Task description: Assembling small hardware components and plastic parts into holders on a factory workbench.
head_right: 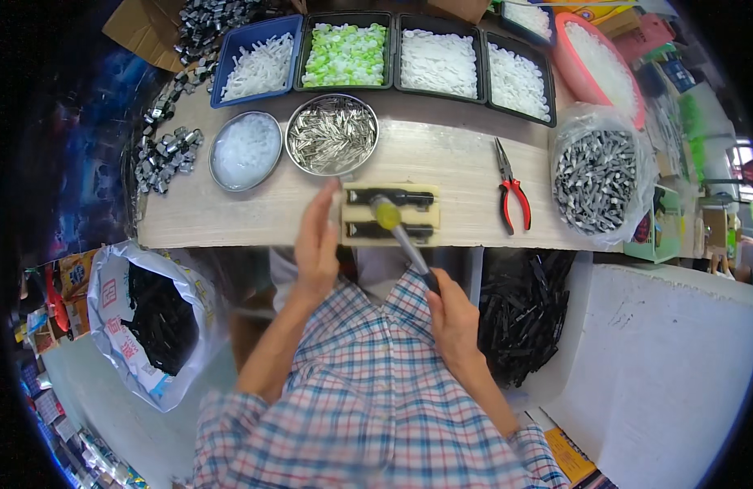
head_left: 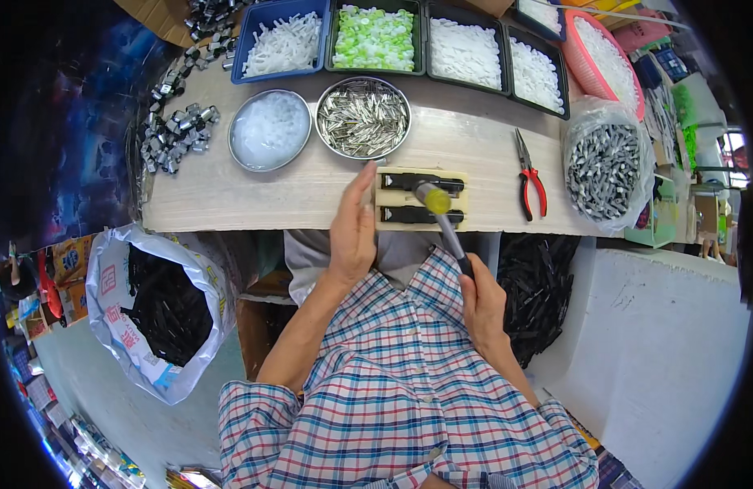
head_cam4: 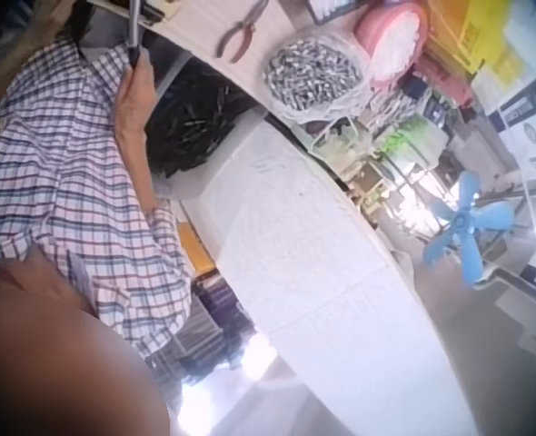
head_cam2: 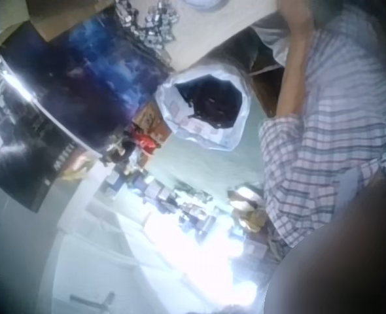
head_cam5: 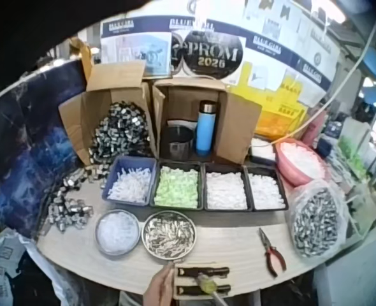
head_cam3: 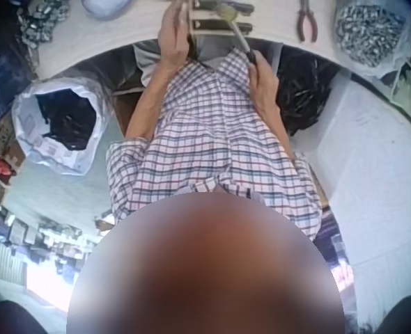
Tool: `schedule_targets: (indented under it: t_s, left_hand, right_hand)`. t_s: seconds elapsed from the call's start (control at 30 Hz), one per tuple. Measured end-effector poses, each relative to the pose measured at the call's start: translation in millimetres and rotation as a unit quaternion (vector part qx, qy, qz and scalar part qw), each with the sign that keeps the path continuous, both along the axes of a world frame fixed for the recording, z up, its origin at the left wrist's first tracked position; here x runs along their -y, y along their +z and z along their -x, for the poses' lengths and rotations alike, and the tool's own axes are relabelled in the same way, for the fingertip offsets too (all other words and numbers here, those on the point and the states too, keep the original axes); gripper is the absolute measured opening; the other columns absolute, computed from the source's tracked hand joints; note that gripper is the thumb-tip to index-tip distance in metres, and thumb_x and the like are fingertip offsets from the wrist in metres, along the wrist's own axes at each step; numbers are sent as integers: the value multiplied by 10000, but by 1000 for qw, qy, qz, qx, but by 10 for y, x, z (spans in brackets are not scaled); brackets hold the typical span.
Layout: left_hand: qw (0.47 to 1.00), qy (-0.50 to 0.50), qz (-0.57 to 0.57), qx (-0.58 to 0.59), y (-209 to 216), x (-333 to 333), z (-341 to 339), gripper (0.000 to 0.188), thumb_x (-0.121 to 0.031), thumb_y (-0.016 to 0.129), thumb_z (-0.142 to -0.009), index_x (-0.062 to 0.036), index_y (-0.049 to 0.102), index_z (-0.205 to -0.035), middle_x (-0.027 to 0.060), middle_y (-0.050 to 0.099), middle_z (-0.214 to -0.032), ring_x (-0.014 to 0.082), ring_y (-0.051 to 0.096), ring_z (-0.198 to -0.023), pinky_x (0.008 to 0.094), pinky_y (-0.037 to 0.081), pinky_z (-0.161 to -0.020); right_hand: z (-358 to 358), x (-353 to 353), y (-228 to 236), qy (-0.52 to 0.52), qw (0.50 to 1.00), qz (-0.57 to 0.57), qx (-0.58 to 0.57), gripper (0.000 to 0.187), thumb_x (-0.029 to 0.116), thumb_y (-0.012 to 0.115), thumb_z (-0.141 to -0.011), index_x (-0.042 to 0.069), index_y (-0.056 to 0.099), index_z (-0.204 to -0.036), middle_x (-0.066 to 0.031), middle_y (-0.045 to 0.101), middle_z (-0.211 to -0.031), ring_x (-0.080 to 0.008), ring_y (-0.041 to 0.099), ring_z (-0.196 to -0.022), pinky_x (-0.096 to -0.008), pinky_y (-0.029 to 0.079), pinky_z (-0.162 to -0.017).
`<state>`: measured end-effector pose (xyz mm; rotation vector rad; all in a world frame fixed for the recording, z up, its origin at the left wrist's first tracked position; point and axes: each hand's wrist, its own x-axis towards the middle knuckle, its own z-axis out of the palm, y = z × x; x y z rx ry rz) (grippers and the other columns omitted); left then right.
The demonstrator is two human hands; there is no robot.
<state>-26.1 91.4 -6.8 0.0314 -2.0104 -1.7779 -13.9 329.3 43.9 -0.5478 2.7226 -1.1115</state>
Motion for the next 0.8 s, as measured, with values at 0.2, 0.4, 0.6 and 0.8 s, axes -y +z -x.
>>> schedule_targets:
  t_s: [0.2, 0.4, 0.6, 0.8]
  left_hand:
    - [990, 121, 32, 61, 44, 327, -239, 341, 10, 391, -1023, 39, 511, -1340, 149, 580, -1362, 229, 534, -1286, 342, 372, -1121]
    - [983, 176, -27, 43, 51, 426, -299, 259, 22, 444, -1011, 48, 580, -1229, 124, 639, -1234, 179, 589, -1166, 302, 418, -1054]
    - [986, 165, 21, 29, 77, 354, -265, 239, 51, 476, -979, 31, 621, -1168, 109, 668, -1131, 173, 634, -988, 266, 480, -870]
    - [987, 155, 26, 43, 87, 353, -287, 235, 71, 487, -966, 25, 635, -1142, 117, 668, -1108, 177, 638, -960, 268, 485, -847]
  right_hand:
    - [56, 51, 87, -30, 997, -5, 77, 301, 45, 597, -992, -15, 578, -1287, -152, 648, -899, -210, 606, -725, -300, 489, -664]
    - [-88, 50, -55, 21, 999, -30, 20, 298, 78, 623, -986, -15, 592, -1267, -190, 661, -957, -311, 649, -762, -334, 521, -696]
    - [138, 282, 37, -33, 999, -9, -7, 245, 123, 603, -1005, 21, 597, -1228, -194, 623, -837, -296, 601, -672, -342, 486, -624]
    - [227, 257, 141, -11, 998, -40, 39, 248, 130, 598, -1005, 32, 597, -1234, -184, 598, -800, -268, 582, -658, -339, 470, -612]
